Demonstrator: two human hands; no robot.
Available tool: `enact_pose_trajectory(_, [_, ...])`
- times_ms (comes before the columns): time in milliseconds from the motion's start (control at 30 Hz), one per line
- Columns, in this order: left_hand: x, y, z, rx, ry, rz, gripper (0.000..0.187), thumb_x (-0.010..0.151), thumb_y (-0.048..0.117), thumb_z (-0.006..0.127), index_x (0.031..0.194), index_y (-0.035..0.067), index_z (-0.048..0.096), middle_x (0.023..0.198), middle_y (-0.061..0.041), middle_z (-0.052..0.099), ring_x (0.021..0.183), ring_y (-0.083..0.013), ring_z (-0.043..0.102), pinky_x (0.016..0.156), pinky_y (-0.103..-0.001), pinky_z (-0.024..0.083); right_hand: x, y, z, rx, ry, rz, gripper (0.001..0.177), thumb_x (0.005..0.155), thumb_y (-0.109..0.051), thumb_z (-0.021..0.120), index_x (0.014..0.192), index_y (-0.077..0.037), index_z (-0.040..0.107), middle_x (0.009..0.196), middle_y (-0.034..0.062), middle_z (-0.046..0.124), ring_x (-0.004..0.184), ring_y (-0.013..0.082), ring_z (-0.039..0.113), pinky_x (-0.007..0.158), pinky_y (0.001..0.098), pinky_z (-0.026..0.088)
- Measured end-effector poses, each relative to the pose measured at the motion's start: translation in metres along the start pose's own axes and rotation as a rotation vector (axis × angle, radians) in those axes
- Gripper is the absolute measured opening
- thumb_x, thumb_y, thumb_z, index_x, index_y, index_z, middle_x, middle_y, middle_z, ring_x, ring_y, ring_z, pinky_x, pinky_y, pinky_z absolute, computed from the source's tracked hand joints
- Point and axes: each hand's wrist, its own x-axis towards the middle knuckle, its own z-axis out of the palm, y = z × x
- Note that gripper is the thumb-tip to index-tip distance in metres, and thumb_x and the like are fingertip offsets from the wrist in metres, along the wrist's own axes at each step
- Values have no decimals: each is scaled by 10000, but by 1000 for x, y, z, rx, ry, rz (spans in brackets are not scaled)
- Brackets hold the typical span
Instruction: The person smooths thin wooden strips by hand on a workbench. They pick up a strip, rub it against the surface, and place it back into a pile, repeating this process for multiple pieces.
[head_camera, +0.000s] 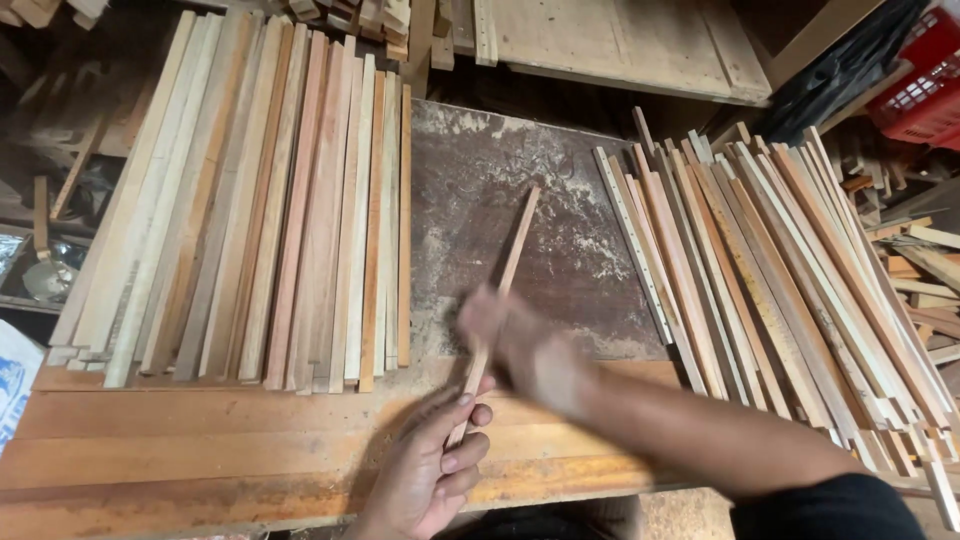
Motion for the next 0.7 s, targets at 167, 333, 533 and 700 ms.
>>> enact_pose_trajectory(167, [4,-5,2,-30,43,8,349,990,146,601,1306,24,688,697,17,433,444,-21,271,302,-162,159,45,-45,-22,-326,-230,884,262,1038,-272,290,886,-159,471,1003,8,533,945,140,556,965,322,469])
enact_pose_trajectory(333, [5,-12,6,-20,31,29,340,995,185,611,1273,9,699,679,9,510,443,-29,345,350,-171,259,70,62,-89,-712,11,449,951,620,348,251,1441,-88,452,1578,136,297,1443,308,310,1140,323,364])
enact_pose_trajectory(533, [8,-15,-14,-143,-131,-12,399,1017,246,568,1292,-34,639,630,48,472,418,-4,326,353,-170,232,21,-24,-3,413,115,657,390,1061,-308,121,751,-184,322,732,4,409,751,116,451,661,240,442])
enact_pose_trajectory(700, [8,-19,-15,-170,-202,13,350,1015,191,592,1347,105,662,720,44,544,426,15,310,331,-138,228,32,-12,-2,689,45,993,424,1081,-204,400,673,-164,290,597,-24,218,506,86,221,484,194,235])
